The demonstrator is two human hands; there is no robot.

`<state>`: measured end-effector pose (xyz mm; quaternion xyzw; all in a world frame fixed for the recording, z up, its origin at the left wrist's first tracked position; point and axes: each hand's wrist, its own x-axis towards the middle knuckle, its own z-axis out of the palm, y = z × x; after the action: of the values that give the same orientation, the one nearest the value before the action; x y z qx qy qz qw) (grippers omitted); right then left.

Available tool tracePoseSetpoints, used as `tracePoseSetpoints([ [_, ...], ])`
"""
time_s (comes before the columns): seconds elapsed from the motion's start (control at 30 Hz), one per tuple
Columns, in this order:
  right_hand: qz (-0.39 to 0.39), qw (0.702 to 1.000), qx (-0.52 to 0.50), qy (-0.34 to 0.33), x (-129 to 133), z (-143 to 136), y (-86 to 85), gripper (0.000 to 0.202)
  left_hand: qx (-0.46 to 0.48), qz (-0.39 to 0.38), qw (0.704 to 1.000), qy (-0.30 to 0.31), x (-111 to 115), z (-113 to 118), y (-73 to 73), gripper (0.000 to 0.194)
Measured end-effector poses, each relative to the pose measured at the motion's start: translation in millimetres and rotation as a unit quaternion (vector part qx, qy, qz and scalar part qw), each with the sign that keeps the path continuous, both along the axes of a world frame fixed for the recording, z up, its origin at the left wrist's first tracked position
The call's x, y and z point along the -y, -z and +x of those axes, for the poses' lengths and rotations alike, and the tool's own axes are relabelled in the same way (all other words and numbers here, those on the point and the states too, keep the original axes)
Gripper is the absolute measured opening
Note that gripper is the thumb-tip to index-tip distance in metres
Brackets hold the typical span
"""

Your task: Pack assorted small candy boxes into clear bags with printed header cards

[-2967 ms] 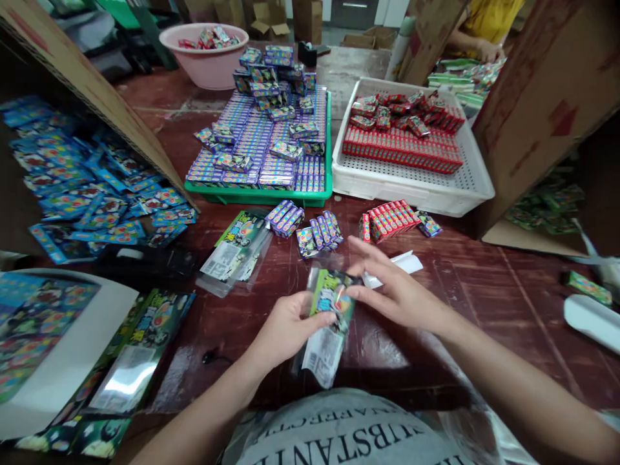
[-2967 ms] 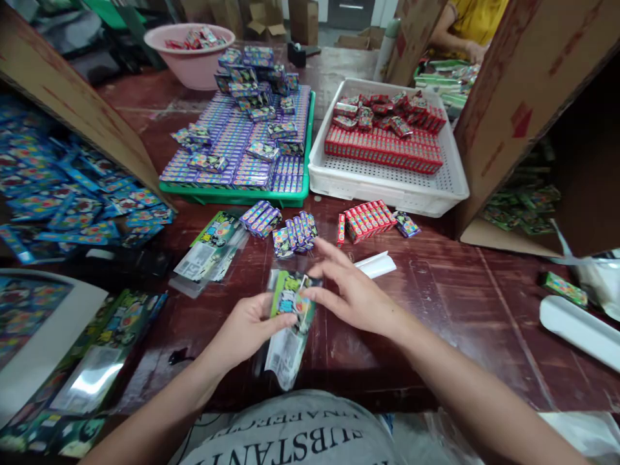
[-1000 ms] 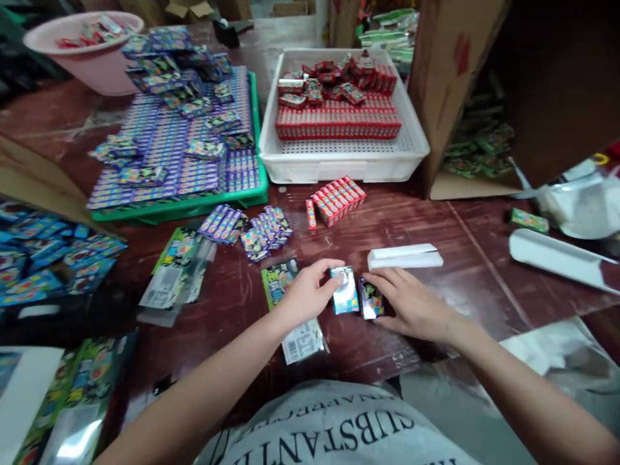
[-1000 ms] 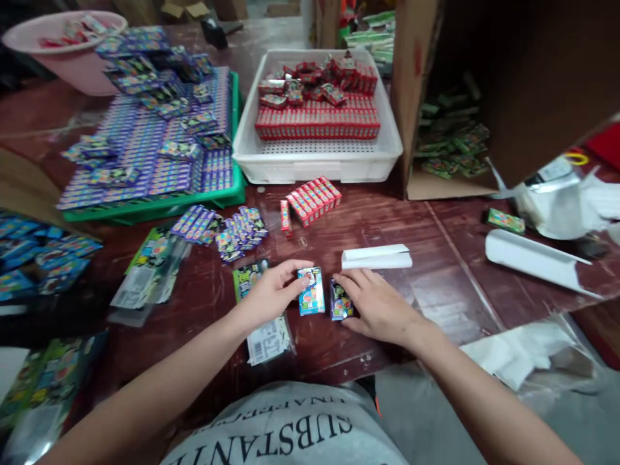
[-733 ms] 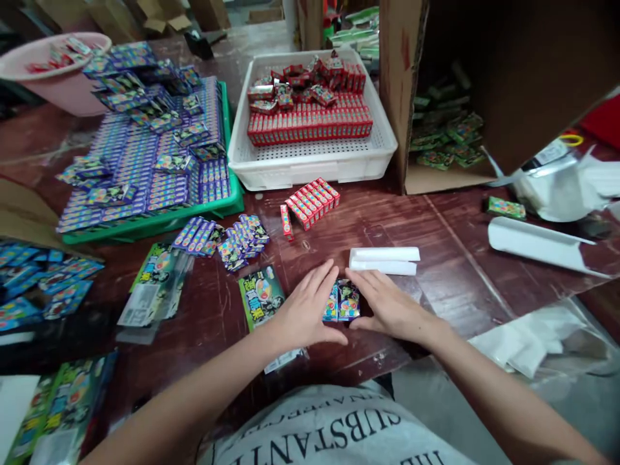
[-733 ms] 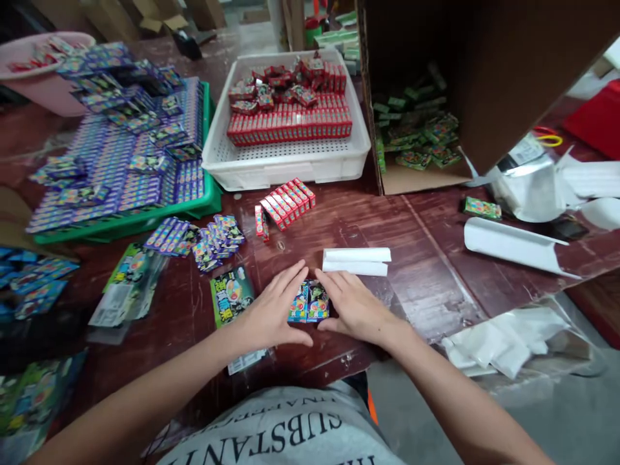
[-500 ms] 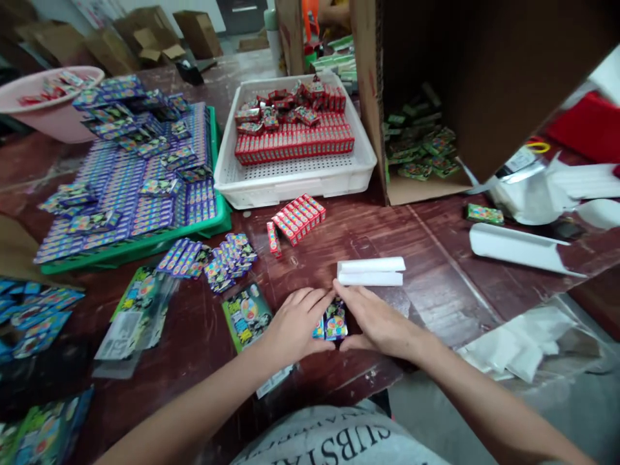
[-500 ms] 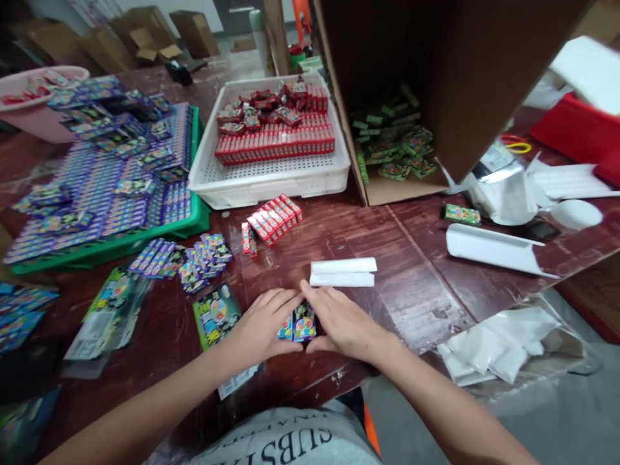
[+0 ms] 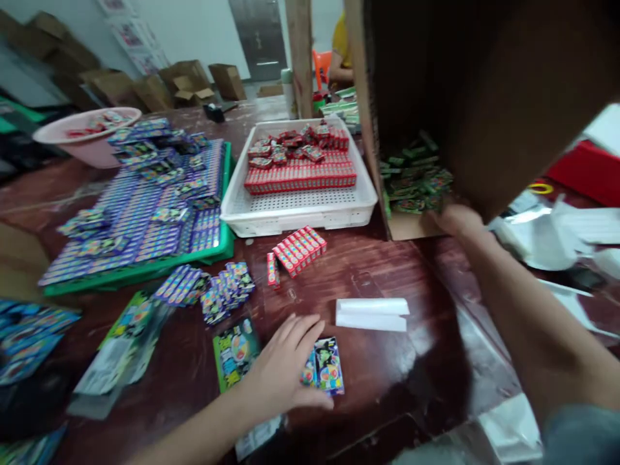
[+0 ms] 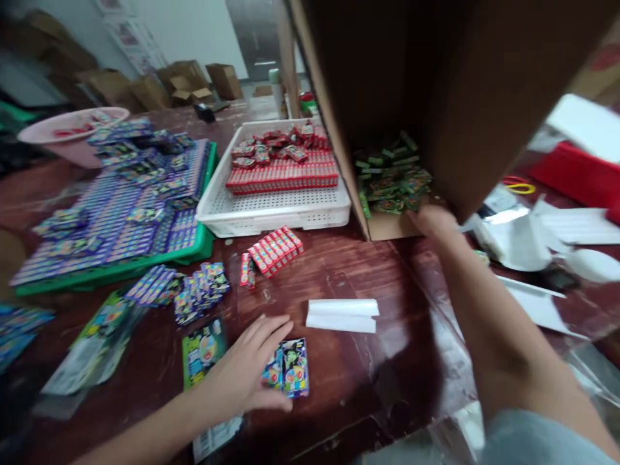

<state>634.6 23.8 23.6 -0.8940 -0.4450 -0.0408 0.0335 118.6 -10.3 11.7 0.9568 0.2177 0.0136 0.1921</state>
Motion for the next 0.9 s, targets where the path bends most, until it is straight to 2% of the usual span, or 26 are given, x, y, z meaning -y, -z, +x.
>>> tracePoseSetpoints([
  [0.03, -0.012, 1.000, -0.009, 0.009, 0.2, -2.9, 1.3, 0.057, 0.008, 0.027, 1.000, -0.012, -9.7, 4.5, -7.4, 0.101],
  [0.1, -0.035, 0.999, -0.017, 0.024, 10.4, -11.2, 2.8, 0.057, 0.007, 0.092, 0.994, -0.063, -33.5, 15.3, -22.0, 0.067],
  [0.13, -0.045, 0.999, -0.013, 0.025, 20.5, -16.2, 3.5, 0.061, -0.002, 0.124, 0.988, -0.093, -46.4, 20.7, -28.1, 0.056],
  [0.17, -0.052, 0.999, -0.006, 0.014, 33.9, -22.1, 4.5, 0.067, -0.016, 0.154, 0.980, -0.126, -59.3, 25.4, -33.1, 0.052],
  [0.2, -0.052, 0.999, -0.009, -0.008, 50.5, -29.6, 5.6, 0.072, -0.031, 0.182, 0.969, -0.161, -71.5, 29.0, -36.8, 0.057],
  [0.27, -0.008, 0.995, -0.049, -0.085, 91.4, -51.9, 7.5, 0.077, -0.060, 0.216, 0.950, -0.216, -93.1, 31.2, -40.4, 0.079],
  [0.33, 0.038, 0.976, -0.131, -0.173, 136.8, -85.4, 7.6, 0.065, -0.092, 0.201, 0.950, -0.220, -109.9, 27.0, -40.3, 0.099],
  [0.37, 0.043, 0.966, -0.166, -0.192, 158.4, -105.5, 6.7, 0.062, -0.108, 0.181, 0.955, -0.207, -116.2, 23.2, -39.7, 0.102],
  [0.47, 0.046, 0.962, -0.206, -0.173, 208.3, -168.2, 2.7, 0.056, -0.135, 0.148, 0.961, -0.192, -123.9, 12.3, -40.0, 0.091],
  [0.57, 0.041, 0.973, -0.178, -0.141, 234.5, -211.2, 3.6, 0.053, -0.064, 0.168, 0.952, -0.249, -109.0, 9.2, -47.3, 0.087],
  [0.63, -0.010, 0.976, -0.167, -0.138, 245.2, -221.5, 6.2, 0.063, 0.033, 0.138, 0.962, -0.233, -84.7, 12.9, -53.7, 0.082],
  [0.7, -0.070, 0.970, -0.171, -0.159, 252.9, -219.1, 7.0, 0.078, 0.106, 0.057, 0.981, -0.150, -51.1, 21.2, -57.9, 0.075],
  [0.77, -0.100, 0.961, -0.169, -0.196, 256.1, -209.4, 5.0, 0.087, 0.108, -0.015, 0.993, -0.046, -14.0, 34.4, -57.4, 0.070],
  [0.83, -0.109, 0.946, -0.171, -0.252, 252.9, -198.7, 1.9, 0.087, 0.049, -0.024, 0.998, 0.032, 19.5, 51.7, -52.1, 0.066],
  [0.9, -0.110, 0.926, -0.181, -0.313, 244.6, -193.1, 0.3, 0.082, -0.019, 0.010, 0.997, 0.075, 44.1, 71.0, -43.6, 0.056],
])
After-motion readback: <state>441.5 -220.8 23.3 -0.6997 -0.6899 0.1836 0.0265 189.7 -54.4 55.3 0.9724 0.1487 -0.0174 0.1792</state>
